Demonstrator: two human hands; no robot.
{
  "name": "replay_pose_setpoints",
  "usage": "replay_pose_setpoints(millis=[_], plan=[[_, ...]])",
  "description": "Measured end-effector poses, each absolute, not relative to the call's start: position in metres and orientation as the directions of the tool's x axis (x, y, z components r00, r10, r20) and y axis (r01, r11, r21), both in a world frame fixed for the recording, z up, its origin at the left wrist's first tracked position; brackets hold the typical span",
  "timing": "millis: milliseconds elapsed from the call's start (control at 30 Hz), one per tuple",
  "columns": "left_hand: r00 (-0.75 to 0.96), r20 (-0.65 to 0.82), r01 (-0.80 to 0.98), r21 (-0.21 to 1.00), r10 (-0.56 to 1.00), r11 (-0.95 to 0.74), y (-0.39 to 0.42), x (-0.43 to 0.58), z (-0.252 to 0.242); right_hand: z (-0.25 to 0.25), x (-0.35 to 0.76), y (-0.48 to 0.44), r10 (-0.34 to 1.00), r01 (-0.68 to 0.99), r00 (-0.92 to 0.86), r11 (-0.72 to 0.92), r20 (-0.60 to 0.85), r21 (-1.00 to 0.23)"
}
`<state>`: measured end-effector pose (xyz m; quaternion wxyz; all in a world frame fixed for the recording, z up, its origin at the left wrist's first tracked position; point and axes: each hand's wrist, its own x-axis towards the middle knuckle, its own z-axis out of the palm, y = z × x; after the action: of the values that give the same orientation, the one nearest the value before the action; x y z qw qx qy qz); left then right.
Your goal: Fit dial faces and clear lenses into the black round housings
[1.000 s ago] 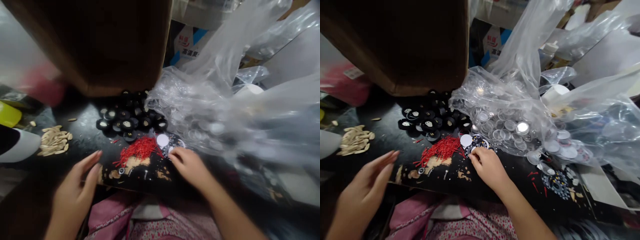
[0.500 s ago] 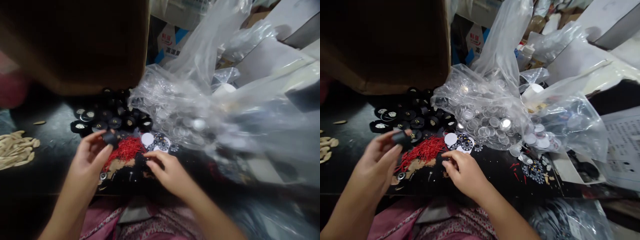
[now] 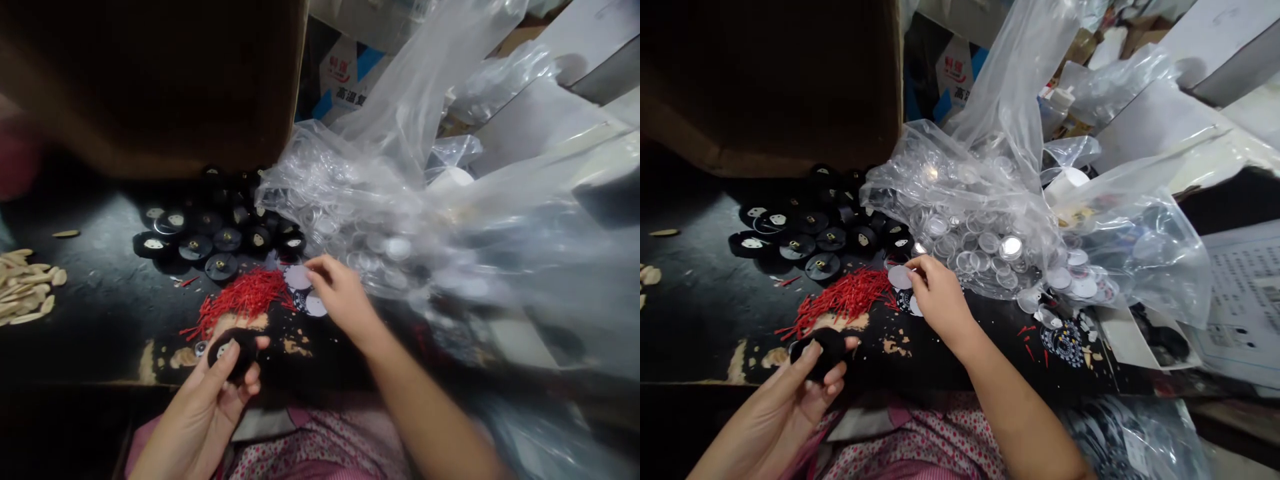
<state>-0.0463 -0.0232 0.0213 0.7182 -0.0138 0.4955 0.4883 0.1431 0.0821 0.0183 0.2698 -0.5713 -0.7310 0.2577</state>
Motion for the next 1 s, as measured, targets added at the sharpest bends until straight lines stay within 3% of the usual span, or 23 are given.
replay_pose_setpoints(millis=[100,167,233,333,433,600,800,1000], plan=[[-0.020,-0.671,-0.732,0.515,0.741,0.446,-0.014,-0.042,0.025,0.025,0.139,0.063,0.953,0.639,-0.175,0.300,0.245,-0.709],[-0.069,-0.644,-0.766,0.523,0.762,0.373,-0.007,-0.034,0.027,0.030,0.131,0.050,0.938,0.607,-0.229,0.346,0.259,-0.715],[-0.109,-0.642,-0.802,0.508,0.759,0.314,-0.001,-0.025,0.027,0.035,0.121,0.039,0.937,0.538,-0.309,0.313,0.162,-0.783],[-0.123,-0.637,-0.826,0.490,0.761,0.277,0.001,-0.016,0.026,0.038,0.115,0.034,0.936,0.402,-0.350,0.118,-0.034,-0.908],[-0.094,-0.627,-0.828,0.481,0.774,0.289,-0.001,-0.013,0.025,0.037,0.117,0.039,0.934,0.368,-0.326,-0.015,-0.144,-0.930],[-0.057,-0.620,-0.817,0.480,0.782,0.321,-0.005,-0.016,0.026,0.037,0.127,0.046,0.973,0.457,-0.229,0.095,-0.013,-0.884],[-0.041,-0.577,-0.778,0.531,0.816,0.336,-0.005,-0.021,0.026,0.045,0.132,0.045,0.965,0.259,-0.229,-0.068,-0.130,-0.964],[-0.115,-0.564,-0.731,0.605,0.818,0.314,-0.008,-0.015,0.022,0.050,0.134,0.040,0.972,0.342,-0.236,0.097,0.015,-0.935]])
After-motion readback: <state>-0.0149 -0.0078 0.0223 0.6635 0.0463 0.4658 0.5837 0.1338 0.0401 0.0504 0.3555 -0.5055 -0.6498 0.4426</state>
